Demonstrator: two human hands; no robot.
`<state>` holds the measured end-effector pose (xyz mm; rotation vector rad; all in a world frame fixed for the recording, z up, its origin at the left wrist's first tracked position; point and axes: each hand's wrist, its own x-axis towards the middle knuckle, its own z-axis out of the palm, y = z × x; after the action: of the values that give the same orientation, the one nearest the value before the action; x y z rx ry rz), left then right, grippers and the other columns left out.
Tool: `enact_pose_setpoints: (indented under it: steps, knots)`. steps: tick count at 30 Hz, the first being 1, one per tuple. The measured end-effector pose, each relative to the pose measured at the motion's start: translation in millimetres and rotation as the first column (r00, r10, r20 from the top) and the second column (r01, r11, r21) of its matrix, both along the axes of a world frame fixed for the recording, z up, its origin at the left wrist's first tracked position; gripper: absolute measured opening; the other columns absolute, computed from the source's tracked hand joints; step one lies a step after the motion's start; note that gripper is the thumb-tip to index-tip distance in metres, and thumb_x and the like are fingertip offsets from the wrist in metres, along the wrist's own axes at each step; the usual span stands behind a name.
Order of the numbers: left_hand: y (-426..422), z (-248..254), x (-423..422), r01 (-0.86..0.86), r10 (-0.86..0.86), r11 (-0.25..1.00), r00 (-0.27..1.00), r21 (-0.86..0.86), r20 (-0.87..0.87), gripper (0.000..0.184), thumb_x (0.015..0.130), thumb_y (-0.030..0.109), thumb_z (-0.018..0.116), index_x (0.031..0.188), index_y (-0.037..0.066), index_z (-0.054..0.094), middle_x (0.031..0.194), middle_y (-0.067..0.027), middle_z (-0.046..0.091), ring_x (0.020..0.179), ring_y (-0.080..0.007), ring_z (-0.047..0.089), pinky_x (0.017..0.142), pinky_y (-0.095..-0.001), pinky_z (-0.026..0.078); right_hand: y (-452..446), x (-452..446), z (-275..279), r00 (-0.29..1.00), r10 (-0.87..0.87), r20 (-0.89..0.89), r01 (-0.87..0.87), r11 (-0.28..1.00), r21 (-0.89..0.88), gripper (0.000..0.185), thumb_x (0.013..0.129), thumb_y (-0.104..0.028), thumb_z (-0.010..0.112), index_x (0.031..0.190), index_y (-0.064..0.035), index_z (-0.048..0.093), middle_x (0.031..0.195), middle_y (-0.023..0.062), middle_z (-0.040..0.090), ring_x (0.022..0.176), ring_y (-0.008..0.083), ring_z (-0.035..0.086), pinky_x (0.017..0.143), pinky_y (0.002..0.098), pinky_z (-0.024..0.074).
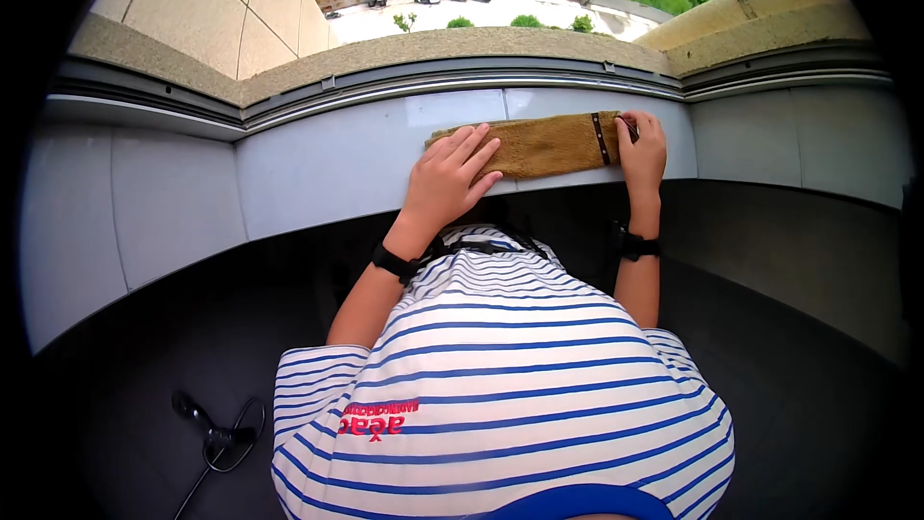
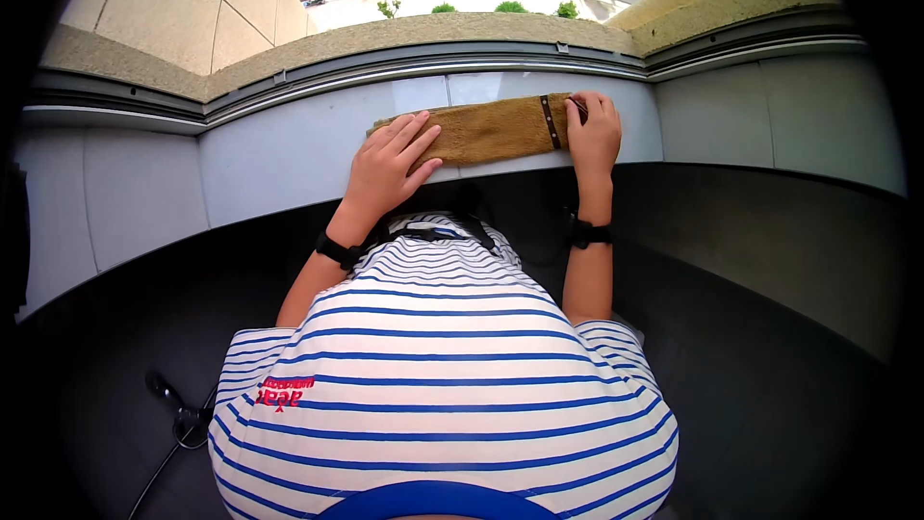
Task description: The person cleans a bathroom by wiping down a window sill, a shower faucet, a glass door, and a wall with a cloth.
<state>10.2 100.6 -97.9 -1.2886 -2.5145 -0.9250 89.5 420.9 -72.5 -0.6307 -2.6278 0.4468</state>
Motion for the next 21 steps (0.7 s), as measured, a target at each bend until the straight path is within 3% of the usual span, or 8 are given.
enact_pose_setpoints:
  steps: [2,8,13,21]
  knots:
    - [-0.9,-1.8,-0.3,0.008,-0.007,1.0,1.0,0.024,-0.022,0.042,0.091,0.035,0.068,0.127,0.013,0.067,0.137,-0.0052,0.061,0.125,-0.0243,0.056,0.101,-0.0384,0.047,-5.5,-7.1,-1.4,0.999,0.0,0.036,-0.002,0.998,0.069,0.012,0.089,-0.018,0.069,0.093,-0.0065,0.067,0.098,0.0082,0.066,0.096,0.0297,0.062,0.084,0.0411,0.0495]
    - [-1.1,-1.4,-1.2,0.025,-0.025,0.999,1.0,0.032,-0.005,0.041,0.091,0.033,0.068,0.125,0.009,0.068,0.135,-0.0081,0.062,0.124,-0.0264,0.057,0.101,-0.0394,0.046,-6.3,-16.7,-4.3,0.989,-0.125,0.072,0.129,0.991,-0.045,0.012,0.091,-0.017,0.068,0.095,-0.0056,0.068,0.095,0.0106,0.069,0.096,0.0304,0.062,0.084,0.0418,0.0498]
    - [-0.6,-2.6,-0.4,0.005,-0.004,0.998,1.0,0.063,-0.013,0.039,0.091,0.032,0.068,0.122,0.009,0.069,0.134,-0.0075,0.062,0.121,-0.0254,0.058,0.101,-0.0391,0.046,-35.8,-35.2,16.4,0.99,0.125,-0.072,-0.136,0.973,-0.188,0.016,0.093,-0.014,0.065,0.102,-0.0025,0.069,0.097,0.0132,0.071,0.089,0.0327,0.067,0.079,0.0385,0.0531]
    - [-1.9,-2.4,-1.4,-0.011,0.01,0.996,1.0,0.094,0.006,0.038,0.091,0.032,0.068,0.121,0.009,0.069,0.133,-0.0074,0.062,0.12,-0.0251,0.058,0.099,-0.039,0.046,-93.0,-77.7,2.8,0.902,0.417,-0.116,-0.429,0.897,-0.111,0.016,0.091,-0.005,0.061,0.105,-0.0027,0.069,0.101,0.0145,0.071,0.092,0.0334,0.068,0.081,0.0396,0.0536]
